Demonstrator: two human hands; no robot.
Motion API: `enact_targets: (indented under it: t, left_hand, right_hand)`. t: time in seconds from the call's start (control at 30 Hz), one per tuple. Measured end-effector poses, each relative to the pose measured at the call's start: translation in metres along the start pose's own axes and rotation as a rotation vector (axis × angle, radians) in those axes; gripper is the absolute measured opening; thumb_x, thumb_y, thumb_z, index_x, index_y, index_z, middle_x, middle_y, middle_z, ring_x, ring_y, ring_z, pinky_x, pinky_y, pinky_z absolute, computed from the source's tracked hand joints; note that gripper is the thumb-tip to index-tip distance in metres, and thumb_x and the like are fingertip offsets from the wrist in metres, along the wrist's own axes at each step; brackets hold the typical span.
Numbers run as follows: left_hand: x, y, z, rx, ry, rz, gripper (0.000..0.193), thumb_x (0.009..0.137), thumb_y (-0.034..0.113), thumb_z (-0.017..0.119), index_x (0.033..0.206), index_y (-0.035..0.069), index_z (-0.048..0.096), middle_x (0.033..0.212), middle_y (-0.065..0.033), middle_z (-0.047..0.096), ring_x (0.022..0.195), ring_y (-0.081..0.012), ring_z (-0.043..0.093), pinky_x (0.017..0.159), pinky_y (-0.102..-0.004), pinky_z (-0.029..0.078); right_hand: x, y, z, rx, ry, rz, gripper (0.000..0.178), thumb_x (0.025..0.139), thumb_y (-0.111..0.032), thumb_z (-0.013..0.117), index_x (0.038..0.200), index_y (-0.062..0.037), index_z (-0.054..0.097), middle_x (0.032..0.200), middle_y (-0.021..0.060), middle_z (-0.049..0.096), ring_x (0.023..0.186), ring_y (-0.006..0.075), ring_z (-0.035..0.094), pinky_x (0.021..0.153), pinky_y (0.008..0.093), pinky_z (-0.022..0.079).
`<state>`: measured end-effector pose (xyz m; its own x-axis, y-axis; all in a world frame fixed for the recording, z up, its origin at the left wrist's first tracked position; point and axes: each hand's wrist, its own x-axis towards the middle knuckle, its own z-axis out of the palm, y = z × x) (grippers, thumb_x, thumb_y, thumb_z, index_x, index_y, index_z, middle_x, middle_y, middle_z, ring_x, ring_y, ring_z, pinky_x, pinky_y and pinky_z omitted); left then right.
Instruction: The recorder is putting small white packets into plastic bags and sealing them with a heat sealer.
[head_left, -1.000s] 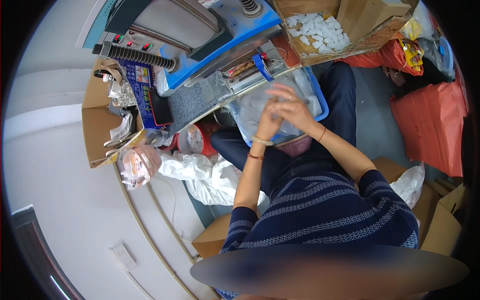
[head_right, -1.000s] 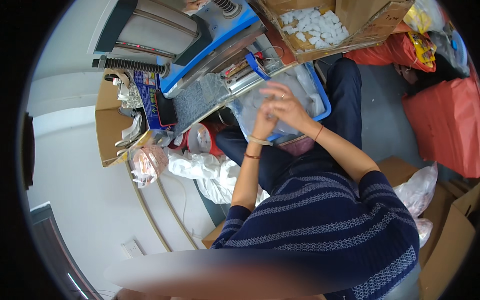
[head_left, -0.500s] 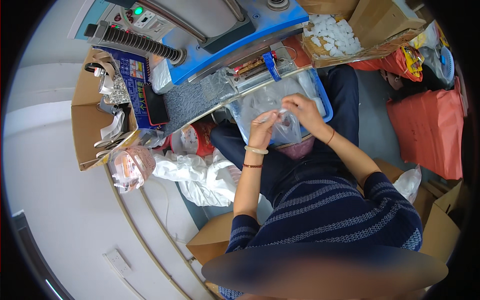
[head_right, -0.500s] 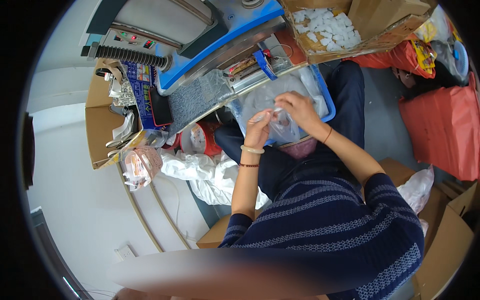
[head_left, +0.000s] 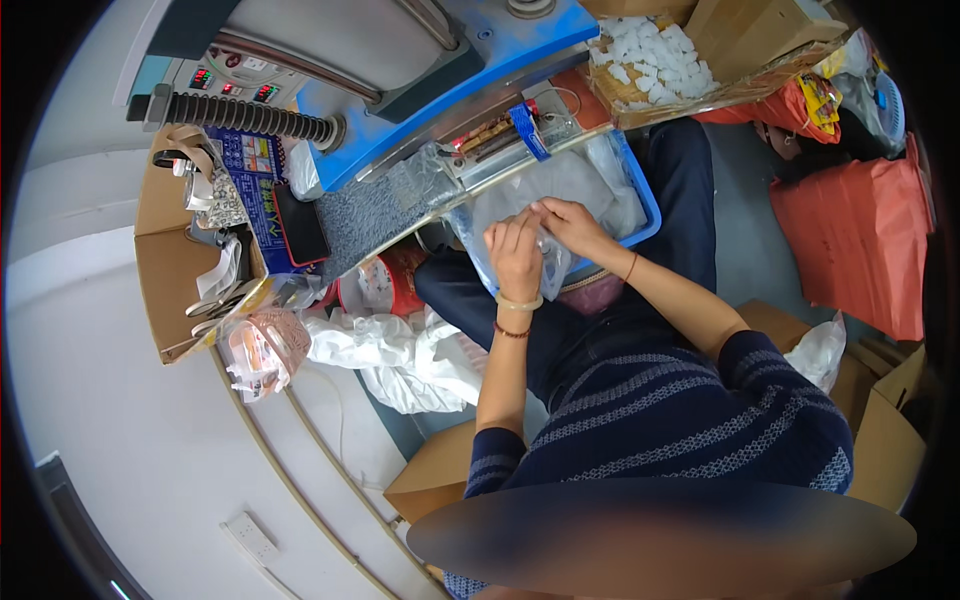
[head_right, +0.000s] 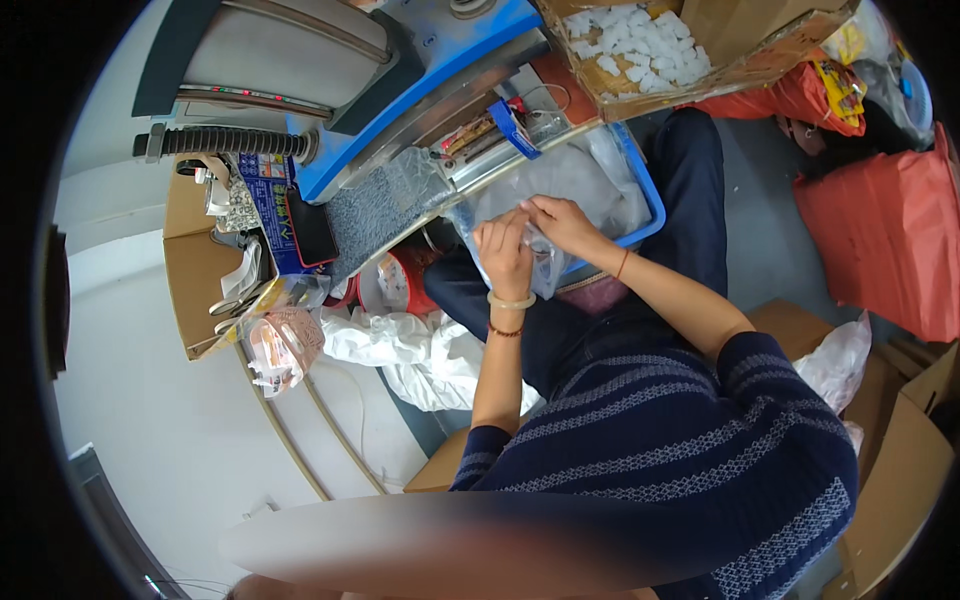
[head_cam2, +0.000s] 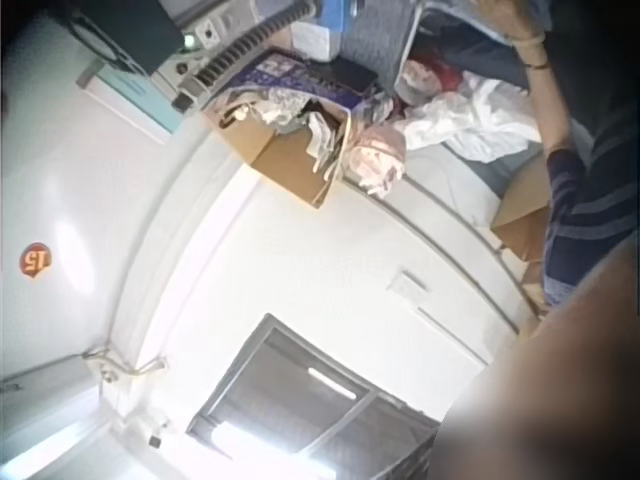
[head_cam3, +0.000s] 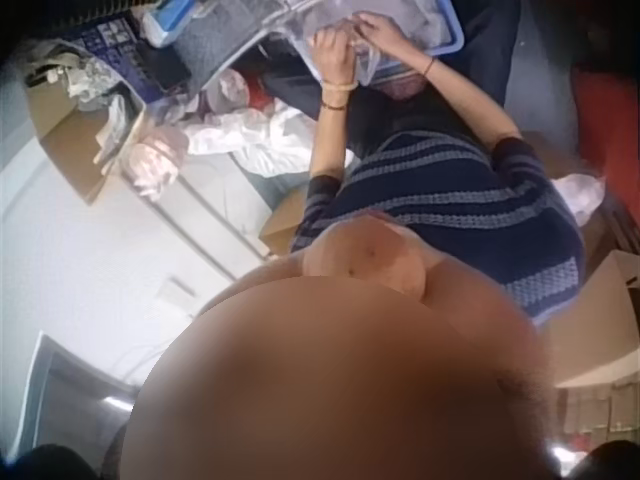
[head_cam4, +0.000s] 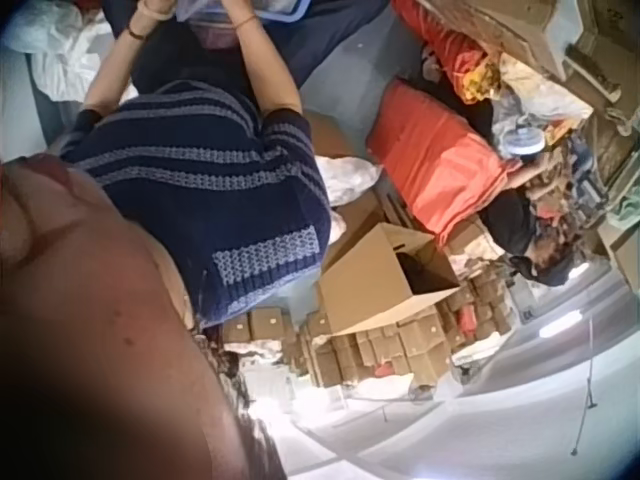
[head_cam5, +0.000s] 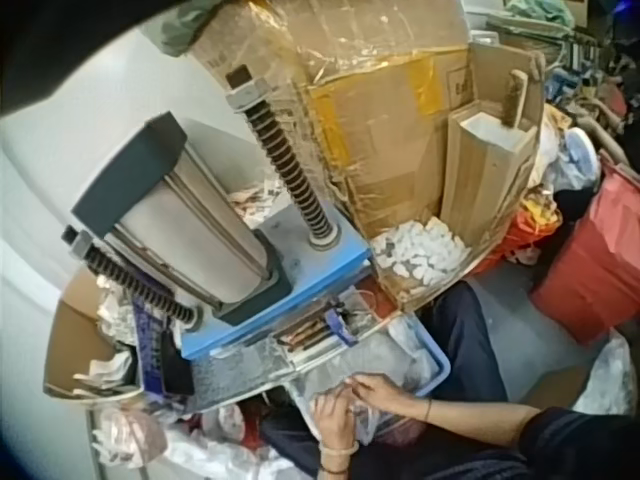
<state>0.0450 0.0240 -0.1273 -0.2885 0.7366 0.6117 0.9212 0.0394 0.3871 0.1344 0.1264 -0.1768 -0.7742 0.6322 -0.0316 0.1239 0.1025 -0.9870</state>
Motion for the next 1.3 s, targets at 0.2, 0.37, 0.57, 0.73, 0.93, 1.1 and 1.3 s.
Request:
enact_targets:
  t: [0.2,0.37,0.57,0.73,0.93,1.1,1.3]
  left_hand:
    - [-0.02,-0.009,0.016,-0.097,0.067,-0.201,0.022,0.067,-0.002,0.07,0.085,0.005,0.06,0.088,-0.0083,0.06,0.09,-0.0303,0.058,0.079,-0.038,0.043]
    - [-0.027,-0.006,0.013,-0.146,0.011,-0.213,0.014,0.073,0.001,0.072,0.078,0.005,0.059,0.095,-0.0095,0.061,0.094,-0.0297,0.057,0.081,-0.0374,0.044]
    - [-0.059,-0.053,0.014,-0.788,-0.053,-0.834,0.026,0.088,0.014,0.069,0.109,0.003,0.058,0.122,-0.0092,0.053,0.111,-0.0197,0.052,0.099,-0.0349,0.04]
    - [-0.027,-0.048,0.035,-0.659,-0.162,-0.898,0.055,0.086,0.009,0.066,0.133,0.001,0.041,0.134,-0.0108,0.043,0.106,-0.0169,0.052,0.076,-0.0284,0.05]
    - [-0.055,0.008,0.021,-1.086,-0.563,-1.18,0.02,0.079,-0.008,0.051,0.079,0.004,0.067,0.067,0.0024,0.059,0.059,-0.0066,0.05,0.058,-0.0202,0.041]
    - [-0.041,0.097,-0.009,-1.274,-1.343,-0.637,0.016,0.083,-0.006,0.05,0.08,-0.002,0.065,0.07,-0.001,0.061,0.063,-0.0063,0.053,0.058,-0.0208,0.041]
    - [0.008,0.173,-0.006,-1.189,-1.562,-0.078,0.021,0.086,-0.002,0.055,0.105,-0.002,0.064,0.106,-0.0139,0.064,0.099,-0.0265,0.061,0.087,-0.0314,0.047]
  right_hand:
    - [0.007,0.012,-0.029,0.603,-0.362,0.36,0.023,0.096,-0.025,0.058,0.097,-0.0031,0.066,0.075,-0.0025,0.056,0.073,0.0067,0.048,0.068,0.0248,0.042]
    - [0.008,0.01,-0.056,-0.471,0.16,-0.365,0.011,0.082,-0.016,0.066,0.082,-0.0058,0.062,0.085,0.009,0.06,0.087,0.0288,0.058,0.074,0.0347,0.047]
    - [-0.016,0.021,-0.061,-0.048,-0.054,-0.032,0.015,0.095,-0.019,0.058,0.092,-0.0048,0.061,0.092,0.0052,0.063,0.089,0.0173,0.059,0.081,0.0284,0.046]
    - [-0.084,-0.01,-0.041,0.196,-0.451,0.058,0.023,0.099,-0.025,0.053,0.1,-0.0042,0.062,0.092,0.0041,0.063,0.092,0.0121,0.059,0.084,0.0277,0.046]
    - [-0.131,0.015,-0.085,0.649,-0.045,0.578,0.035,0.097,-0.034,0.056,0.122,-0.0096,0.052,0.11,0.003,0.059,0.105,0.0143,0.058,0.09,0.0372,0.05]
    - [-0.117,-0.016,-0.104,0.759,-0.063,0.412,0.049,0.088,-0.022,0.068,0.13,-0.0035,0.05,0.118,0.0055,0.059,0.104,0.0104,0.056,0.088,0.0262,0.047]
    - [-0.181,-0.052,-0.175,0.716,0.083,0.542,0.036,0.081,-0.008,0.071,0.116,-0.0002,0.063,0.104,0.004,0.067,0.091,0.0078,0.059,0.077,0.0231,0.048]
